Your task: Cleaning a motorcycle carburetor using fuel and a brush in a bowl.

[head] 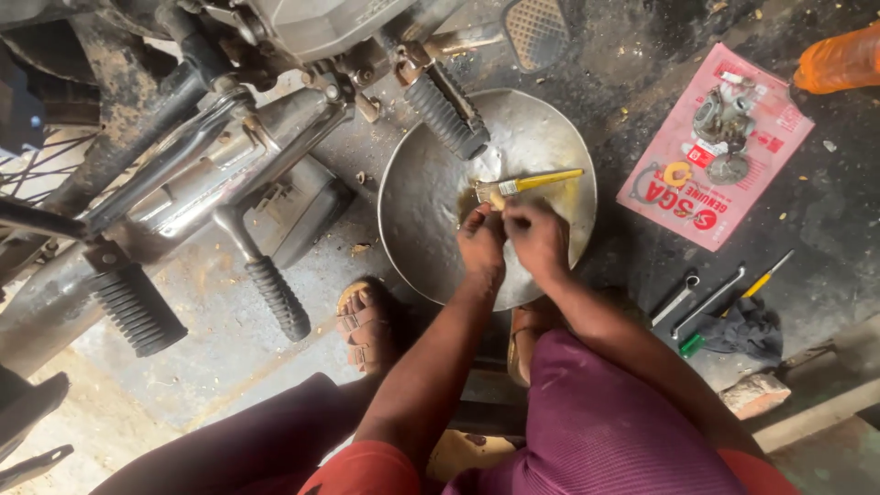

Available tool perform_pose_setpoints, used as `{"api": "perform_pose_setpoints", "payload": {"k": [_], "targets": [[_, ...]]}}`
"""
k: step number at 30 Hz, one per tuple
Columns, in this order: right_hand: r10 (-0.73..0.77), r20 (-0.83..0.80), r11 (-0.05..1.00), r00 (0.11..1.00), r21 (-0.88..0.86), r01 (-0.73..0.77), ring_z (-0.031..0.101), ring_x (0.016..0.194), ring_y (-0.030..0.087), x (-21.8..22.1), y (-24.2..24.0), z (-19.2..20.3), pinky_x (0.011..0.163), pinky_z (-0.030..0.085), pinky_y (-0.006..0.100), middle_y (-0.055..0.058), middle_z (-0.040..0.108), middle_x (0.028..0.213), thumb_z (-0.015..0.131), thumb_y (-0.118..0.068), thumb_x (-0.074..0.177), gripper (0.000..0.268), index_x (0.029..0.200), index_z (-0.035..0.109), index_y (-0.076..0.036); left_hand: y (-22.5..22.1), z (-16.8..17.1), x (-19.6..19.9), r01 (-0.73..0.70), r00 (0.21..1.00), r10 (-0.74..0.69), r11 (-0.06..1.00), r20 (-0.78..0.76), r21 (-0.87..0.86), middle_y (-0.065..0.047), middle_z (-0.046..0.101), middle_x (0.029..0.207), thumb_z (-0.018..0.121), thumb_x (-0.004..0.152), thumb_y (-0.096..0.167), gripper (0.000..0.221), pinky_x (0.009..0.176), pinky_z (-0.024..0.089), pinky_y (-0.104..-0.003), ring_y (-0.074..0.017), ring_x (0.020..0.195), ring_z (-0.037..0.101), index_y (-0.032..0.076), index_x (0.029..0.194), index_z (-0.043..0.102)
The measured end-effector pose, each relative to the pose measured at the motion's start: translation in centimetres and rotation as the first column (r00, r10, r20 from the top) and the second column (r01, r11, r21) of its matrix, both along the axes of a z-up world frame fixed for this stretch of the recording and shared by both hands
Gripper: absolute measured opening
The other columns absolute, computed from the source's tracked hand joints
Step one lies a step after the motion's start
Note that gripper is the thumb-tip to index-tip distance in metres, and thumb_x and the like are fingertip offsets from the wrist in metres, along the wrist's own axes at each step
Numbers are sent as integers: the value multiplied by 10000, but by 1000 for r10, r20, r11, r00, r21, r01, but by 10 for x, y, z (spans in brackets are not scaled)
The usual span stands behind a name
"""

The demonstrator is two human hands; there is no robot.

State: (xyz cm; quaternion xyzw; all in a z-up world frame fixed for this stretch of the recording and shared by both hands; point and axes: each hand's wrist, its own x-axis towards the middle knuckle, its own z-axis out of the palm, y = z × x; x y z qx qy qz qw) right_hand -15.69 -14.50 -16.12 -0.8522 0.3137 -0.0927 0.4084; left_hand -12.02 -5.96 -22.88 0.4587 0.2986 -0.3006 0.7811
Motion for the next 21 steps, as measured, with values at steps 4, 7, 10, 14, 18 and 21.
{"api": "perform_pose_setpoints", "payload": {"k": [4,7,10,14,18,21], "targets": [[0,66,1000,998,21,-1,724,827,288,-3,-5,-12,738,567,371,100,718,908,779,-65,842,89,925,755,-84,-5,26,4,-69,995,68,998,70,1,-138,725,1104,634,975,45,241,852,585,-313,-189,952,699,-46,1196,668],[-10,100,999,995,43,6,728,827,269,1,-10,-12,743,569,360,89,721,897,787,-61,827,100,916,749,-84,-10,27,9,-52,996,49,998,70,29,-123,734,1090,620,963,44,248,849,588,-306,-185,952,702,-37,1190,680],[-34,84,991,996,133,22,739,835,237,1,-9,-3,747,576,337,83,733,933,789,-66,830,116,937,750,-84,-6,37,11,-17,995,12,999,103,49,-111,738,1077,616,956,30,257,856,586,-300,-183,953,702,-42,1191,692],[-102,-13,957,995,273,101,748,812,214,6,-10,-3,752,575,321,86,756,898,796,-63,802,158,957,774,-81,-8,11,0,-40,986,29,997,163,65,-104,729,1037,626,938,18,236,825,609,-335,-189,909,703,-55,1150,698],[-105,120,975,987,209,78,752,860,226,9,-8,10,774,583,322,99,749,951,765,-53,857,102,959,754,-58,-7,17,9,-54,975,38,996,219,67,-100,722,1036,642,986,32,221,786,557,-300,-160,893,662,-69,1170,709],[-12,55,998,998,70,8,726,801,283,11,-8,11,728,566,356,140,719,868,804,-58,800,107,896,761,-40,-13,37,19,-36,992,19,989,125,142,-87,761,1033,618,958,70,226,779,570,-265,-142,884,706,-20,1137,719]]}}
